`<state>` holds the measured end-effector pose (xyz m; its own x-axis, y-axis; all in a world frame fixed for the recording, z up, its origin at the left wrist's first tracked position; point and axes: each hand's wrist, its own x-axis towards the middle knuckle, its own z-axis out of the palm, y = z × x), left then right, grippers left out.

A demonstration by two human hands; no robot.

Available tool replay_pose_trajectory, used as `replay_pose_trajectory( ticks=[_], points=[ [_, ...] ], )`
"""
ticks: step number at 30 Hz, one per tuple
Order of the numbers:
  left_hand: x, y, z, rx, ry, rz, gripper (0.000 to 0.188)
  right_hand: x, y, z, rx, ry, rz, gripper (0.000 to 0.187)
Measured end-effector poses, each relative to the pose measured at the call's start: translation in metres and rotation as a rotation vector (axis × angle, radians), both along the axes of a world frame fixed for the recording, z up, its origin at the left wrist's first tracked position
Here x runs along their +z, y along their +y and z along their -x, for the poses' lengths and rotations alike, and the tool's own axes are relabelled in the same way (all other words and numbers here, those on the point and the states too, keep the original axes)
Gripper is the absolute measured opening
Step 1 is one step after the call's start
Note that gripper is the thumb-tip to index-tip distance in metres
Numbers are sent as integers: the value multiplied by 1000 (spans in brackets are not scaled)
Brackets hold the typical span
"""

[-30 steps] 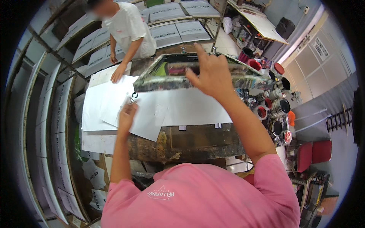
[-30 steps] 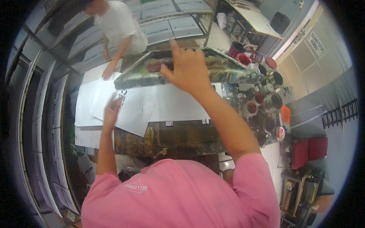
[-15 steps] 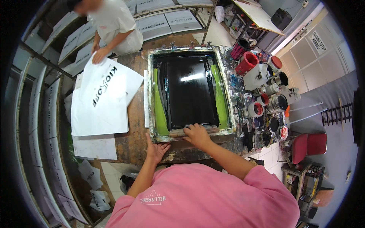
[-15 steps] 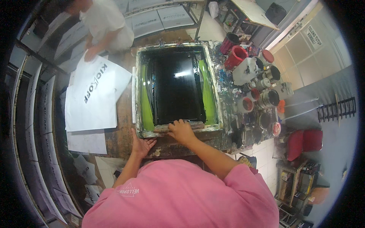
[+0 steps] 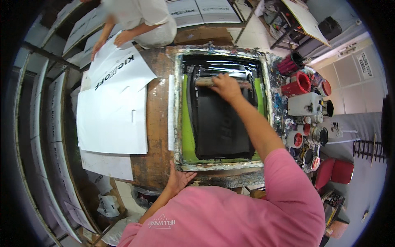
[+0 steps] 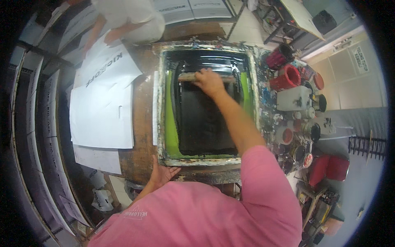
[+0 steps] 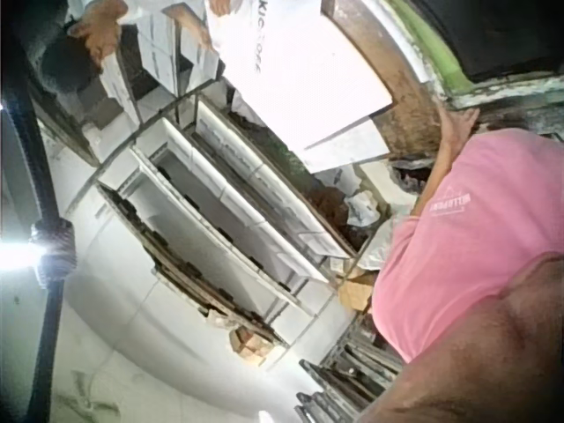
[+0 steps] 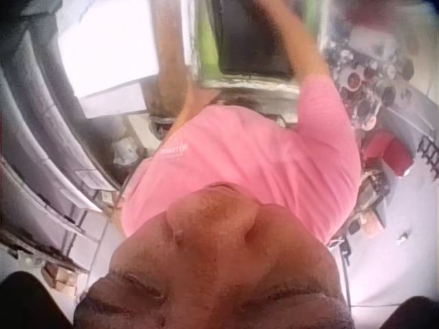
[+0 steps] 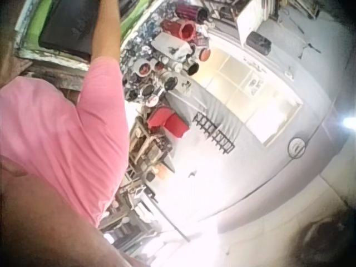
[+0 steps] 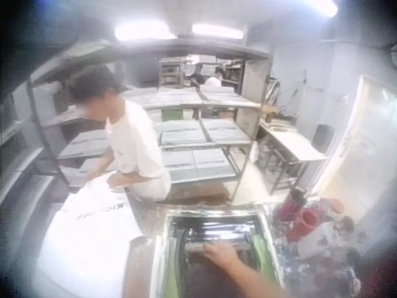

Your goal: The person performs screen printing on plastic bags by using a squeegee to spread ink across a mesh screen stencil, lifting the screen, and then moving the printed bags to a storage rack.

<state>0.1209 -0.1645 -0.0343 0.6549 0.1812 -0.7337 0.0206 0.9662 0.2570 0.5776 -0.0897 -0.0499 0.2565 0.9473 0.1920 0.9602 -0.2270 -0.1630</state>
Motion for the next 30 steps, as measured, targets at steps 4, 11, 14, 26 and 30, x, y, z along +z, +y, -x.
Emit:
replay_pose_trajectory(
  ticks=[4,11,14,26,30],
  points=[
    [3,5,12,-76,-46,114,125,25,43,-53,132,73,18,46],
    [10,-4,19,-136,-108,-172,124,26,32,-35,-12,11,114,44],
    [16,-10,20,-150,-139,-274,124,30,-15,11,33,-28,133,41],
    [113,-10,5,78,-399,-577,103,215,-211,200,45,20,-32,38],
    [125,13,-29,205,-607,-799,90,266,-176,186,-24,-241,-376,35]
  ],
)
